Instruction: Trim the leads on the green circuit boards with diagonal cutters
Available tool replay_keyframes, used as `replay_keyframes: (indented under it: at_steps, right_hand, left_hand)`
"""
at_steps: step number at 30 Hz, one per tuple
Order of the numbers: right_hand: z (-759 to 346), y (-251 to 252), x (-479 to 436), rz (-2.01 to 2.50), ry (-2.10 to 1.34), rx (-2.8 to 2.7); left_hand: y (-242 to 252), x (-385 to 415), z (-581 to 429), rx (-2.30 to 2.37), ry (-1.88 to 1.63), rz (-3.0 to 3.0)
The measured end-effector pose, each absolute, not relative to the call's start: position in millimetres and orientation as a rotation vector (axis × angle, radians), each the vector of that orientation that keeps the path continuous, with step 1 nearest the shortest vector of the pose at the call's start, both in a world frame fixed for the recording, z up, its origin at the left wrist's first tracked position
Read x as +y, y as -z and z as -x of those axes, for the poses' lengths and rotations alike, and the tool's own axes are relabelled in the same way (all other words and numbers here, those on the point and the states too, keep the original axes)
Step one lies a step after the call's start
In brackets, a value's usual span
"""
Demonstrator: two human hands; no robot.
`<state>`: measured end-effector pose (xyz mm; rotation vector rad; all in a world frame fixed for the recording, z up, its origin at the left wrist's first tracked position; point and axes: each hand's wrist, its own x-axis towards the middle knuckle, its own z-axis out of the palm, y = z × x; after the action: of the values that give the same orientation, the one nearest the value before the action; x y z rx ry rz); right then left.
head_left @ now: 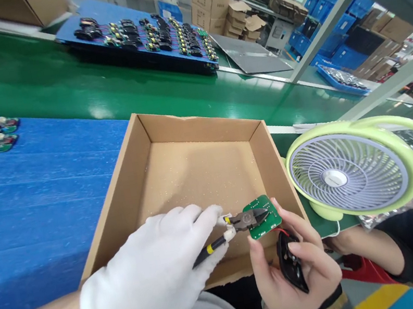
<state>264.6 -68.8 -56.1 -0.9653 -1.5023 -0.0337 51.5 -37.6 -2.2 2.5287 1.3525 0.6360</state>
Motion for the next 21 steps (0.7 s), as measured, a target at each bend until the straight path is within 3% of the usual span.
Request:
replay_keyframes:
  at_steps: [21]
  right_hand:
    - [-264.0, 58.7, -62.3, 0.927, 0.027, -1.521]
  left_hand:
    - [0.5, -35.8, -51.6, 1.35, -0.604, -2.784]
